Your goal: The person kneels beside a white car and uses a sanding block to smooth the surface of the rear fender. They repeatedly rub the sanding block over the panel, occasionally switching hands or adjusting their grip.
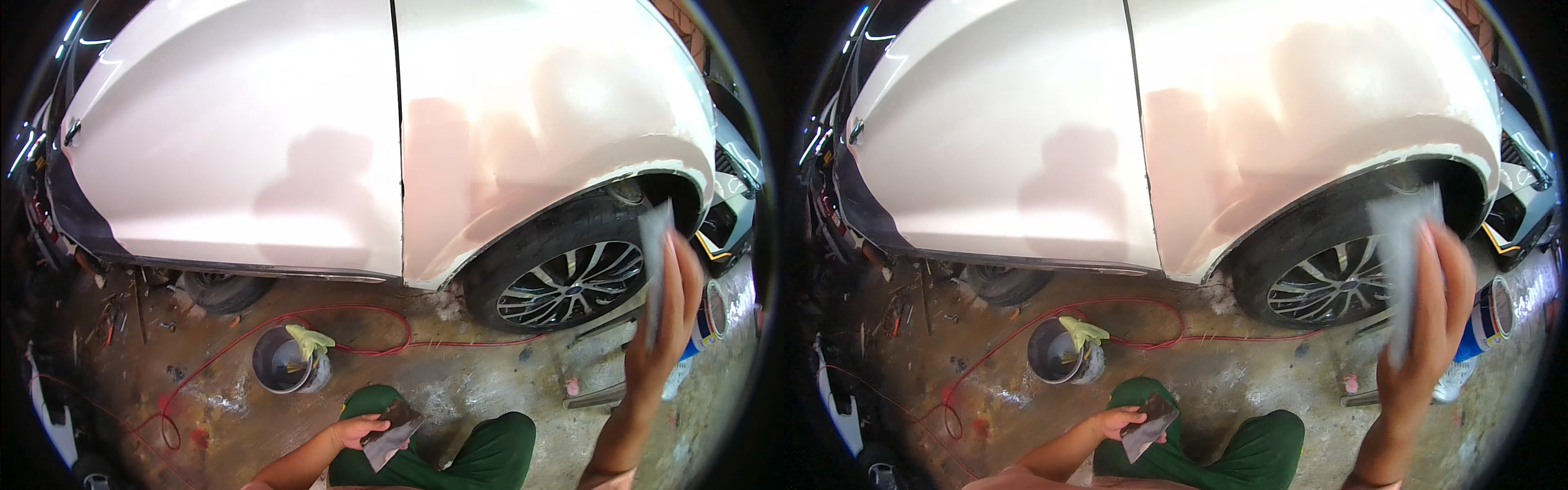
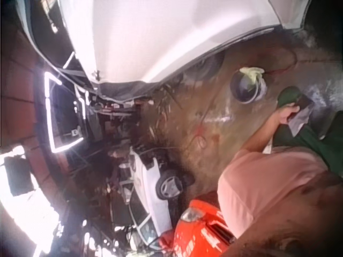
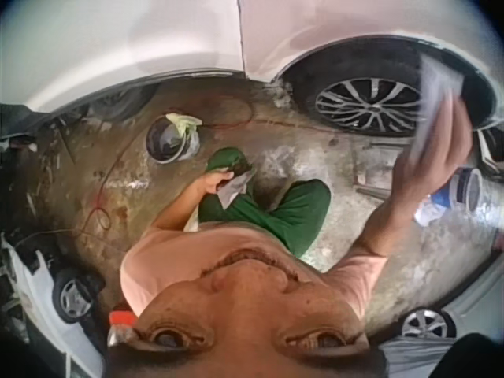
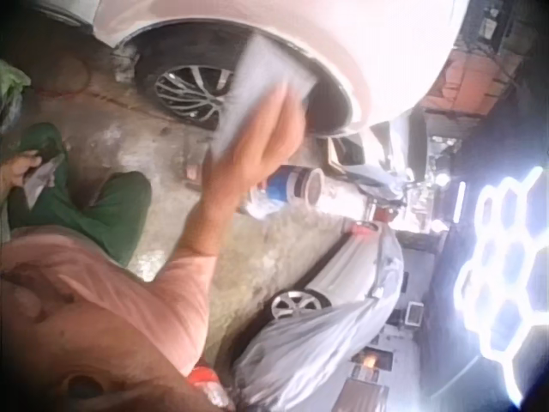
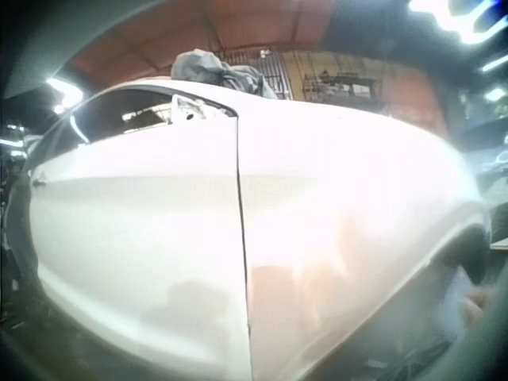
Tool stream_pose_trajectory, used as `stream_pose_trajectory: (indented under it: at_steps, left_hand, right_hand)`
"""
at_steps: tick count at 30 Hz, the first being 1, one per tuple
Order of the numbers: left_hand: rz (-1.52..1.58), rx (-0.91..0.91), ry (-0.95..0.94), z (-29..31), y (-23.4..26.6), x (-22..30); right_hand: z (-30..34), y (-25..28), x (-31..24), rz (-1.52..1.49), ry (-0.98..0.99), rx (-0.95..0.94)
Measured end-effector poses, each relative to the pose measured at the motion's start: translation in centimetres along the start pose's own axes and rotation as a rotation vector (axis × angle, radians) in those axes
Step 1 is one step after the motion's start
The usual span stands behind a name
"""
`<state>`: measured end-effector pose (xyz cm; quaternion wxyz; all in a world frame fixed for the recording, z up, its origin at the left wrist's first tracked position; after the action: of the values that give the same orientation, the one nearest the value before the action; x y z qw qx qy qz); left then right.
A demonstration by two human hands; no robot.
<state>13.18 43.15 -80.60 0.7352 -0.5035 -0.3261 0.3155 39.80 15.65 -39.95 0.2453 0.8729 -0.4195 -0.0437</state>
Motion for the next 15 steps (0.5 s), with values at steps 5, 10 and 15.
stream_pose_trajectory:
  at_steps: [5,10,15]
  left_hand:
    - [-0.054,0.059,-0.024,-2.0,0.2,0.1]
    - [-0.063,0.078,-0.078,-3.3,1.3,0.1]
    - [-0.037,0.152,-0.125,-3.7,1.8,0.3]
  right_hand:
    - [-14.4,-4.1,-5.7,0.334,0.511,0.114]
    - [-20.0,-7.6,-6.6,0.449,0.594,0.183]
    - [-20.3,-9.0,-9.0,0.42,0.587,0.15]
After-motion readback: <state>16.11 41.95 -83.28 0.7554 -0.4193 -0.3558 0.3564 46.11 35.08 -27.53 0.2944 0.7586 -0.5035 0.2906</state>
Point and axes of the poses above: each hand's wrist, its own z-axis away from the middle knuckle, its own y-axis out of the back of the hand, x = y × z, the point moved 2 cm from there along -z, towards the middle knuckle, and after that the axes turned 9 degrees about z, right-handed, at the moved point
